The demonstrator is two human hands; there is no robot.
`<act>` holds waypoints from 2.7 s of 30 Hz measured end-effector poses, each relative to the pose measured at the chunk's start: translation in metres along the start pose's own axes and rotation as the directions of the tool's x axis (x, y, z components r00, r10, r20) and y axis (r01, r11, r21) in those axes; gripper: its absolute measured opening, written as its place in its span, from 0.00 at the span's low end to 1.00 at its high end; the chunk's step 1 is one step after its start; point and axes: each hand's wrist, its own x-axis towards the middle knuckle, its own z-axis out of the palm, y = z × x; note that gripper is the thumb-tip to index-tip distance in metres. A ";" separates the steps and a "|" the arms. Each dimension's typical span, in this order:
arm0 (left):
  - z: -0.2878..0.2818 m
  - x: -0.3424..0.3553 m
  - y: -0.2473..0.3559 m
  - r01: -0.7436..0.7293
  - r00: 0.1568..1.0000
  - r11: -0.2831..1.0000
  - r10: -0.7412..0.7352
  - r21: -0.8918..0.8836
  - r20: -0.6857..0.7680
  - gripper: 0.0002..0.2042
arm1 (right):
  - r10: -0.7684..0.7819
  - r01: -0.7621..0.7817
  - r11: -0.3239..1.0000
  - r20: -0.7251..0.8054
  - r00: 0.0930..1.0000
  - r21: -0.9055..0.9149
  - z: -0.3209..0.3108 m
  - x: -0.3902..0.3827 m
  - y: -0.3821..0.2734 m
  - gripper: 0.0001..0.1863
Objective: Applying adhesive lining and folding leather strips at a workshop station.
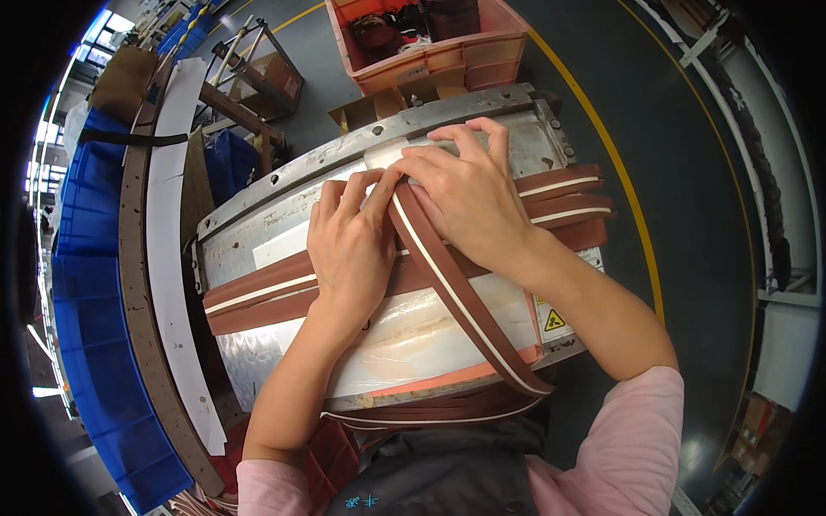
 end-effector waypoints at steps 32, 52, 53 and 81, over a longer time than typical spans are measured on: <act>0.001 0.000 0.003 0.014 0.999 0.999 -0.016 0.049 0.032 0.31 | -0.008 0.006 0.999 -0.047 0.999 -0.039 0.005 -0.002 -0.003 0.13; 0.003 -0.001 -0.004 -0.031 0.999 0.999 0.030 0.029 0.029 0.30 | -0.019 0.016 1.000 -0.112 0.994 -0.026 0.006 -0.002 -0.001 0.12; 0.001 0.000 -0.002 -0.036 0.999 0.999 0.035 0.036 0.030 0.31 | -0.014 0.011 1.000 -0.086 0.996 -0.028 0.003 -0.002 -0.003 0.12; -0.010 -0.002 -0.011 0.030 0.938 0.785 -0.236 -0.619 -0.254 0.11 | 0.389 -0.411 0.641 0.188 0.902 0.648 -0.013 0.004 0.000 0.17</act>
